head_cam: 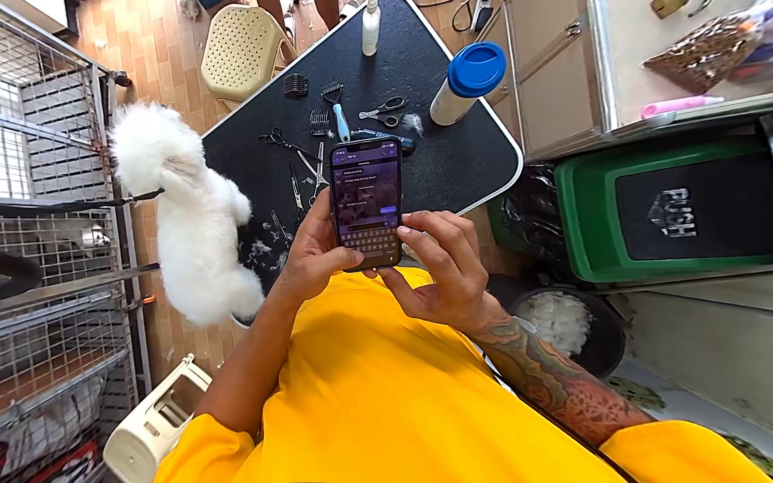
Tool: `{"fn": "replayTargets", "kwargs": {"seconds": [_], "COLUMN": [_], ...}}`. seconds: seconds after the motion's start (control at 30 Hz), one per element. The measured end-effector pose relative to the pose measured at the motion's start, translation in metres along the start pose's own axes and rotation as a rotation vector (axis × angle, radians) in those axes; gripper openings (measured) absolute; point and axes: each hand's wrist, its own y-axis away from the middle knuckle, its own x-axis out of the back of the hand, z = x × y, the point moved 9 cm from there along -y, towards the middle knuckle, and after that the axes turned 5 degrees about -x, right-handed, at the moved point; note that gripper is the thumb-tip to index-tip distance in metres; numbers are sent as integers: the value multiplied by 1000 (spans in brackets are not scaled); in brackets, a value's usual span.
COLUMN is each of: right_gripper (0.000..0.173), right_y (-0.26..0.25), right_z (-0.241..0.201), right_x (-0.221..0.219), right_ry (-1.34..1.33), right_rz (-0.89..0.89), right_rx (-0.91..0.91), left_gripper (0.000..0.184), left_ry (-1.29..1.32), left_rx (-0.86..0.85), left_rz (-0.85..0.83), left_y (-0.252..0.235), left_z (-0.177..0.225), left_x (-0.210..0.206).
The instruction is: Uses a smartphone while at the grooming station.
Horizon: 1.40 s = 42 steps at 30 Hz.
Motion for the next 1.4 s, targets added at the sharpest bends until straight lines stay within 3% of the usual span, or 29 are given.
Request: {"fn": "replayTargets", "kwargs": {"seconds": [0.27, 0.53, 0.63, 0.83, 1.4], "right_gripper": [70, 97, 90, 55, 33], "right_y": [-19, -55, -51, -26, 15], "right_z": [7, 18, 18, 5, -7], "right_x": [11, 13, 11, 18, 14], "right_ry": [-54, 105, 134, -42, -166], "right_rz": [-14, -103, -118, 7, 16], "right_rx": [-33, -125, -127, -16, 56], "left_gripper": [70, 69, 68, 68, 74], "left_ry": [-20, -14, -26, -33, -14], "left_rx": [-5, 54, 61, 41, 50], "left_rz": [-4, -62, -59, -42, -31], "left_y": [1, 0, -1, -2, -3], "left_z": [-1, -7, -7, -7, -10], "left_x": [-1, -14, -14, -8, -5]}}
